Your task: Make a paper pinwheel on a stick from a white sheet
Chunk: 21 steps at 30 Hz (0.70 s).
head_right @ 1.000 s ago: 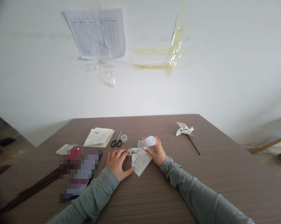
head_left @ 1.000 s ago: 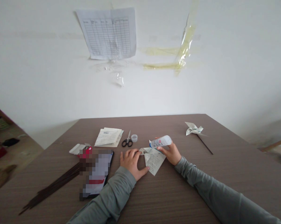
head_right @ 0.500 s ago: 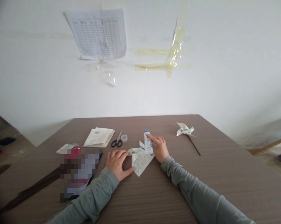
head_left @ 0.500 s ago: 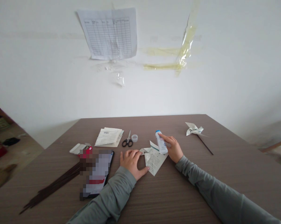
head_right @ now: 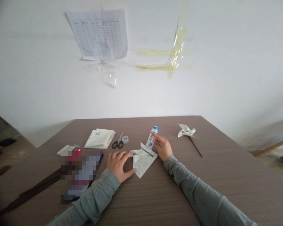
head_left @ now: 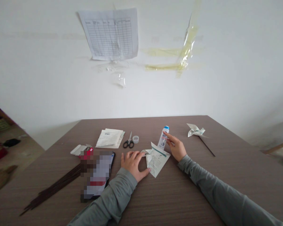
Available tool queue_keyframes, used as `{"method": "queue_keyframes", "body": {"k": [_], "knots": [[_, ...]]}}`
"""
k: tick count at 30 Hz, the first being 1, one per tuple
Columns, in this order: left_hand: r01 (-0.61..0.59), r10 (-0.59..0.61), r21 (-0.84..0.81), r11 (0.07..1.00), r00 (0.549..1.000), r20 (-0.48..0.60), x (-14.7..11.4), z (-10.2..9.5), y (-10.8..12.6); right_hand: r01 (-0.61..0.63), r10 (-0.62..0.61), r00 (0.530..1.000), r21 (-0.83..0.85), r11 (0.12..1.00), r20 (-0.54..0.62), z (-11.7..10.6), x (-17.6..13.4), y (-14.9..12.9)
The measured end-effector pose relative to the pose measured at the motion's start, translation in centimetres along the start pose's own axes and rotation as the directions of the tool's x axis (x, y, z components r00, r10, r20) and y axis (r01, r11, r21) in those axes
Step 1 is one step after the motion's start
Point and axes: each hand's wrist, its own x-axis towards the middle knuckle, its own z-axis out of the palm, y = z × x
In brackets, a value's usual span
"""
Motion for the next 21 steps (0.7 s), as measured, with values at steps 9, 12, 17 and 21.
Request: {"method": "queue_keyframes", "body": {"k": [9,12,17,21], "knots": [[0.005,-0.005,-0.011,1.0,1.0,-0.02,-0.1,-0.1,0.0,0.107,-0.112,0.993,-0.099,0.989,-0.042,0.3,0.0,-0.6],[-0.005,0.004,-0.016,1.0,1.0,-0.03,-0.1,-0.3,0.0,0.096,-0.1,0.994,-0.108,0.99,-0.039,0.4,-0.2,-1.1],[-0.048,0.046,-0.041,0.998,0.999,-0.028,-0.2,-0.6,-0.1,0.059,-0.059,0.998,-0.011,0.998,-0.026,0.2,-0.2,-1.9],[-0.053,0.052,-0.047,0.998,0.999,-0.003,-0.1,-0.8,-0.2,0.069,-0.063,0.996,0.086,0.994,-0.07,0.3,-0.3,-2.0]]}}
